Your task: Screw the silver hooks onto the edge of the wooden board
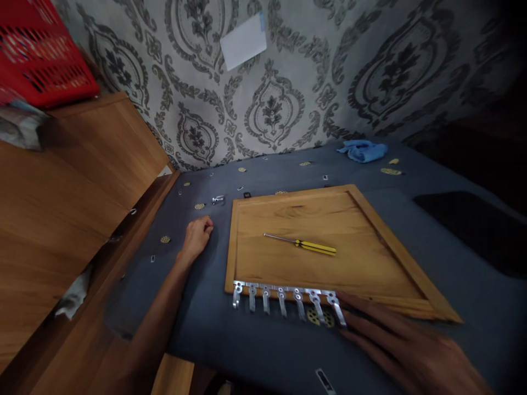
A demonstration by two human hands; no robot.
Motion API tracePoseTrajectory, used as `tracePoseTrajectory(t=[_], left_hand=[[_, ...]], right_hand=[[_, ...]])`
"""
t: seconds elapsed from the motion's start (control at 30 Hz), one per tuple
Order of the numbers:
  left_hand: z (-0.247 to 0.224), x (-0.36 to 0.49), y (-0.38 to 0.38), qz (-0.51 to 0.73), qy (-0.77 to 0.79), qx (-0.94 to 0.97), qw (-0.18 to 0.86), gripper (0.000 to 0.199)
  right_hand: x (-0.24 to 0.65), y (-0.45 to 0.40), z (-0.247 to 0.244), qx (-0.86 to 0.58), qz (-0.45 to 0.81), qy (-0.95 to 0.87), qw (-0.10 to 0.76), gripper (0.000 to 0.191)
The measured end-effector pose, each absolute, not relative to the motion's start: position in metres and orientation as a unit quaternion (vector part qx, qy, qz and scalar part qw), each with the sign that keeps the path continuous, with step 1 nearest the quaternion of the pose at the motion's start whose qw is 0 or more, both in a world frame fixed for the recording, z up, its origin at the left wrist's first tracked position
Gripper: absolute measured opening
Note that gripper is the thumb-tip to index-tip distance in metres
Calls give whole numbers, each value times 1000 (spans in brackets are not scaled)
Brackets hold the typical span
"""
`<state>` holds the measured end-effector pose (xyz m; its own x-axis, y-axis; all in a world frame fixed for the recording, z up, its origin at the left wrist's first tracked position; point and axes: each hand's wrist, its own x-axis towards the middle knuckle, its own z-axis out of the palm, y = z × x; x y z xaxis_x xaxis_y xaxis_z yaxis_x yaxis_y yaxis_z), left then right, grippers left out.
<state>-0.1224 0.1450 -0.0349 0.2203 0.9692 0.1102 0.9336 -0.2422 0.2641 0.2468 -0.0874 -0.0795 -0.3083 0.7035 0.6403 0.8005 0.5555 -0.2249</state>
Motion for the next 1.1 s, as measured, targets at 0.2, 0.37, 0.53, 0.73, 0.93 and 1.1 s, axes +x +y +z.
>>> tracePoseTrajectory(t=[0.2, 0.37, 0.53, 0.73, 0.93, 1.1], left_hand=[[-28, -124, 133, 157, 607, 772, 101, 24], [-22, -116, 129, 213, 598, 762, 130, 8], [-15, -93, 118, 250, 559, 768, 188, 18], [-7, -59, 95, 240, 506, 784, 269, 22], [-3, -24, 69, 198, 449, 806, 331, 21], [-1, 4, 55, 150, 383, 834, 368, 14]], right_hand=[[239, -93, -57, -485, -34, -813, 319, 41], [236, -95, -51, -504, 11, -807, 308, 28], [236, -97, -51, -498, 14, -803, 327, 25], [235, -97, -53, -498, 16, -798, 340, 22], [234, -96, -51, -494, 16, -802, 335, 24], [234, -96, -49, -493, 9, -804, 333, 25]])
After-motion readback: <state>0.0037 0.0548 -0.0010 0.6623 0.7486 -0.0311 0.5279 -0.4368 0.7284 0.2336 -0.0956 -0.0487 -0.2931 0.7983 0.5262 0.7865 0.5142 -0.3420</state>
